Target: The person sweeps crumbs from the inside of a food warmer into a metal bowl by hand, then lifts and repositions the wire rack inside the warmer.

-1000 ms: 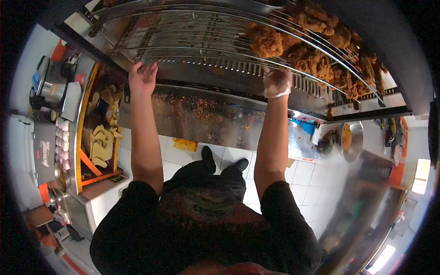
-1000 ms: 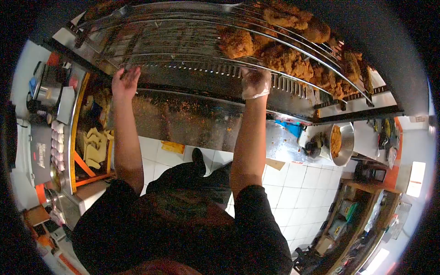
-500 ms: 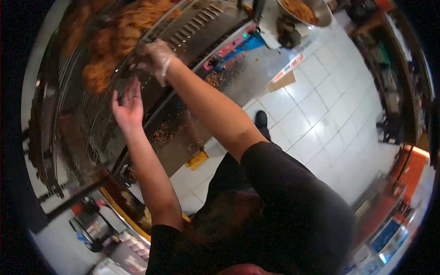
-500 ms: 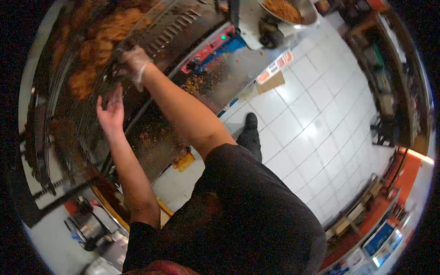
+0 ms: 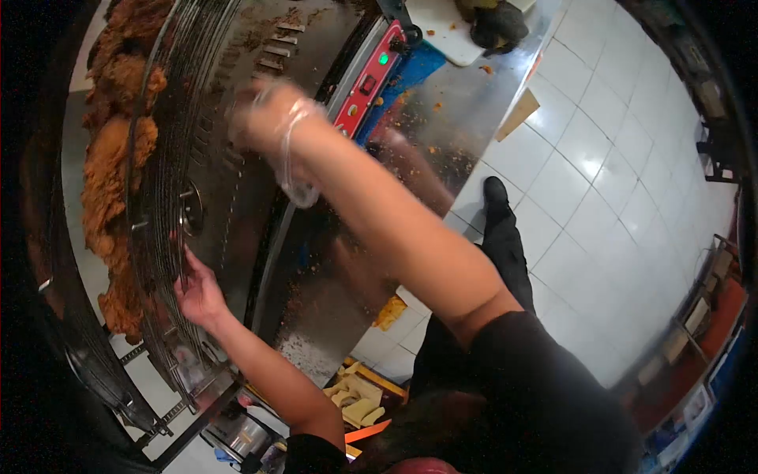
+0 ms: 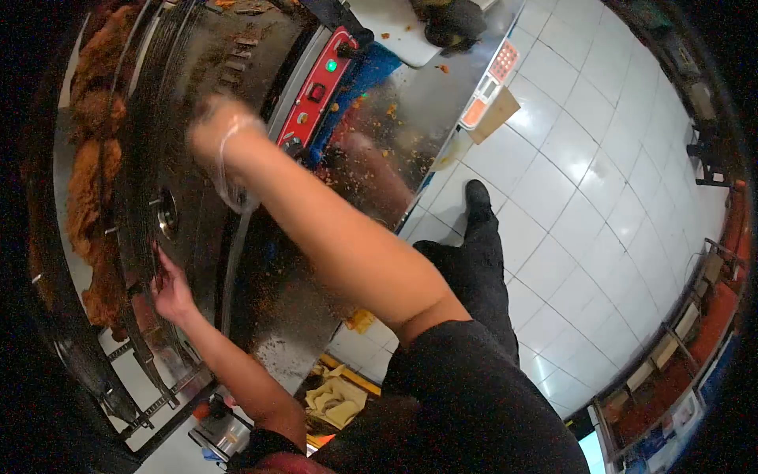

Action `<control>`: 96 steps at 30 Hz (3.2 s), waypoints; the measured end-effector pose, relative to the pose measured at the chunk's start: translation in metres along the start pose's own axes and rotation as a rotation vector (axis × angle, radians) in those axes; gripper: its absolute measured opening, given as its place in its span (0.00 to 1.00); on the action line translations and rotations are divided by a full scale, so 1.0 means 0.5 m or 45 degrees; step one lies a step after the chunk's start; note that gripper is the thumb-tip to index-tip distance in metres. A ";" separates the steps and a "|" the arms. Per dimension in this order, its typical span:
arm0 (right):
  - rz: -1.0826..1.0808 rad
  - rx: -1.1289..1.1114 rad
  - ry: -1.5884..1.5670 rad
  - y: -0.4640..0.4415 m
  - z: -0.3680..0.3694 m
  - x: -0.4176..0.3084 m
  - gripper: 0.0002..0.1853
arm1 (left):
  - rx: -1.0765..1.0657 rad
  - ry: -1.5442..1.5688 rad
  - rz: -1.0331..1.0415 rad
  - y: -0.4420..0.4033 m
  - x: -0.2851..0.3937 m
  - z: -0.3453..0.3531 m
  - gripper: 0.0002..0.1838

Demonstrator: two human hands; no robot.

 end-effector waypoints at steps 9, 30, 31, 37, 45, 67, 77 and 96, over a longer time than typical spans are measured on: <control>-0.597 0.895 1.580 -0.238 -0.125 -0.217 0.16 | 0.025 0.020 0.005 0.020 0.020 0.008 0.31; -0.309 1.340 1.544 -0.230 -0.078 -0.179 0.13 | 0.008 0.110 0.034 0.030 -0.009 0.018 0.33; -0.342 1.384 1.463 -0.239 -0.081 -0.173 0.12 | 0.011 0.106 0.020 0.034 -0.021 0.022 0.32; 0.064 1.154 1.187 -0.263 -0.095 -0.120 0.12 | 0.016 0.123 -0.018 0.032 -0.006 0.010 0.29; -0.139 0.795 -0.213 -0.195 -0.156 -0.061 0.13 | -0.017 0.118 -0.020 0.027 -0.008 0.008 0.32; 0.310 0.698 1.559 -0.189 -0.140 -0.161 0.13 | 0.046 0.144 -0.016 0.039 -0.032 0.013 0.28; 0.255 0.702 1.602 -0.192 -0.139 -0.153 0.11 | 0.015 0.110 -0.028 0.034 -0.034 0.017 0.28; -0.265 0.398 -1.724 -0.126 -0.148 -0.085 0.19 | -0.180 -0.072 -0.161 0.048 -0.112 0.006 0.37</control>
Point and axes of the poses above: each hand's wrist, its own y-axis away from the middle knuckle, its own z-axis out of the palm, x = y × z, the point moved 9 cm from there along -y, towards the middle knuckle, and after that the axes turned 11 degrees about y, right-handed, at the moved point
